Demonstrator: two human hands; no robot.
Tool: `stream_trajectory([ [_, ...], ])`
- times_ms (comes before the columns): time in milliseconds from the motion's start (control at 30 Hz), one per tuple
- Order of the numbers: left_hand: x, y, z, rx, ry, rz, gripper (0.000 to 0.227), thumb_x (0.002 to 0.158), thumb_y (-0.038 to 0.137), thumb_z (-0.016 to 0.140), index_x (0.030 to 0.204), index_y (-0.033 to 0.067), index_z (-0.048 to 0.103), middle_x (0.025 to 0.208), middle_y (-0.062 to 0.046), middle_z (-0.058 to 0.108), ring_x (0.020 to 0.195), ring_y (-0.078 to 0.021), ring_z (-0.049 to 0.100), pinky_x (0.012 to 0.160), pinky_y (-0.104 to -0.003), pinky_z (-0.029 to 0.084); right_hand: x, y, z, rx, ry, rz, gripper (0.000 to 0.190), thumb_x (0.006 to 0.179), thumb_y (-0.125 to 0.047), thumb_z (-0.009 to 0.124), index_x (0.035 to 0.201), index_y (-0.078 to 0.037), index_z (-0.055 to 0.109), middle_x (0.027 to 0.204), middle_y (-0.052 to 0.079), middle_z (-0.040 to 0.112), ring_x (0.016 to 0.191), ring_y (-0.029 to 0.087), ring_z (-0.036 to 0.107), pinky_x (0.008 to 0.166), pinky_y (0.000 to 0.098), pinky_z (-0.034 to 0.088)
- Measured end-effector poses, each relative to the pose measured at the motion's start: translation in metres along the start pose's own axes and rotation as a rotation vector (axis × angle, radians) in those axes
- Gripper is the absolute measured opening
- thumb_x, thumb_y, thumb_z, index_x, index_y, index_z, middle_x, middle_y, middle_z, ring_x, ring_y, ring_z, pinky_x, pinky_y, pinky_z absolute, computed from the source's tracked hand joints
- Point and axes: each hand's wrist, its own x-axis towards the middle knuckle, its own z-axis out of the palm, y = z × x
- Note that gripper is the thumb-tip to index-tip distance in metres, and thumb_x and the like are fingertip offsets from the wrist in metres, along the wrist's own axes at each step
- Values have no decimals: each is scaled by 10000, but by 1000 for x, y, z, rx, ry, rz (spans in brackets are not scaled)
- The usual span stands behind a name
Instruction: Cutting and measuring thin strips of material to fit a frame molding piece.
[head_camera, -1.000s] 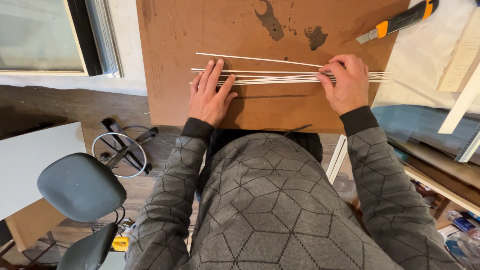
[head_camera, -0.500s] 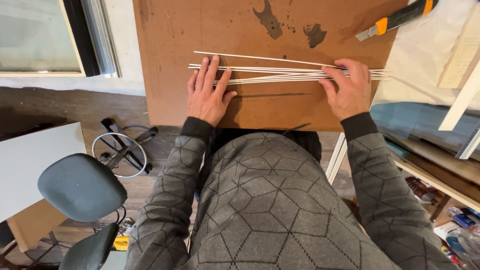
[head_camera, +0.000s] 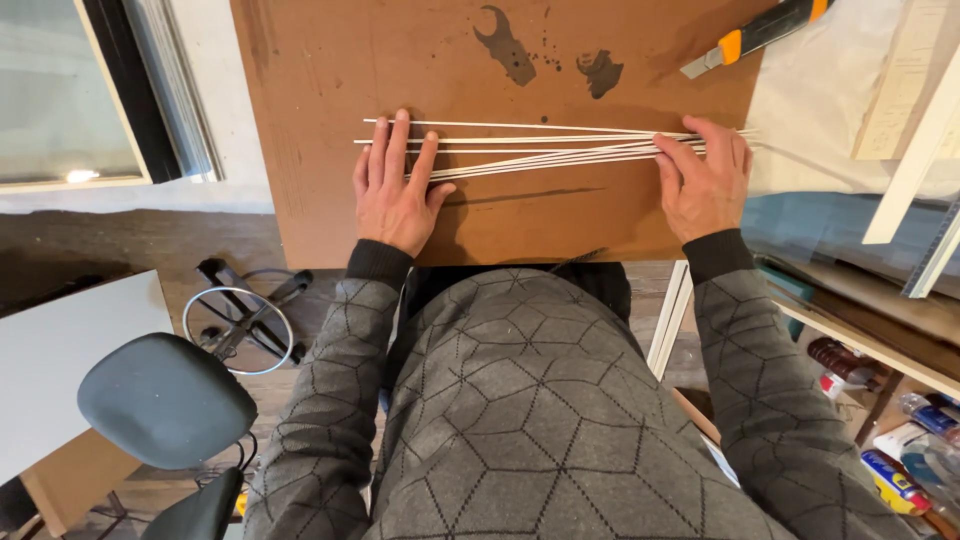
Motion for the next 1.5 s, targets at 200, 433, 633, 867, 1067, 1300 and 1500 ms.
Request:
stream_trajectory([
  [200, 3, 0, 1, 1, -11, 4, 681, 1000, 446, 744, 1575, 157, 517, 1690, -170, 299, 1553, -381, 290, 1214, -553, 297, -3, -4, -3, -4, -4, 23, 242, 981, -120, 778, 1221, -127, 747, 1371, 96, 608, 1257, 341, 548, 1116, 492, 406],
  [433, 0, -5, 0, 0, -11, 31, 640, 982, 419, 776, 1526, 152, 568, 1678, -183, 339, 1548, -392, 319, 1207, -556, 311, -14, 25, -7, -68, 94, 171, 256, 989, -124, 772, 1240, -91, 729, 1320, 98, 603, 1246, 337, 552, 1119, 502, 393],
  [633, 5, -5, -1, 9, 8, 30, 618, 954, 381, 793, 1488, 141, 599, 1656, -181, 372, 1521, -385, 357, 1195, -555, 319, -20, 40, -12, -35, 53, 208, 185, 995, -144, 799, 1168, -116, 740, 1176, 86, 589, 1153, 323, 557, 1040, 471, 428],
  [867, 9, -7, -6, 68, 55, 32, 506, 977, 305, 795, 1441, 172, 644, 1496, -112, 515, 1416, -337, 464, 1182, -530, 342, -12, 46, -21, -29, -44, 187, 169, 990, -193, 817, 1109, -115, 725, 1204, 80, 577, 1152, 325, 552, 996, 469, 434],
  [1067, 12, -7, -10, 55, 63, 51, 486, 949, 286, 801, 1401, 167, 671, 1360, -93, 560, 1309, -334, 508, 1147, -527, 364, -7, 65, -19, -85, -52, 240, 295, 978, -232, 837, 1204, -100, 700, 1190, 93, 595, 1131, 340, 558, 950, 489, 428],
  [1300, 12, -4, -10, 44, 85, 60, 445, 950, 283, 798, 1368, 179, 690, 1395, -116, 557, 1317, -342, 506, 1124, -514, 378, -6, 73, -16, -9, 6, 329, 260, 996, -95, 769, 1228, -54, 661, 1178, 149, 594, 1112, 374, 574, 945, 473, 477],
  [1500, 18, 2, -12, -17, 89, 12, 448, 934, 293, 785, 1349, 156, 687, 1499, -126, 536, 1432, -338, 471, 1131, -520, 368, 6, 73, -20, 76, 36, 426, 215, 992, -40, 715, 1200, -46, 660, 1159, 152, 591, 988, 329, 624, 866, 441, 510],
])
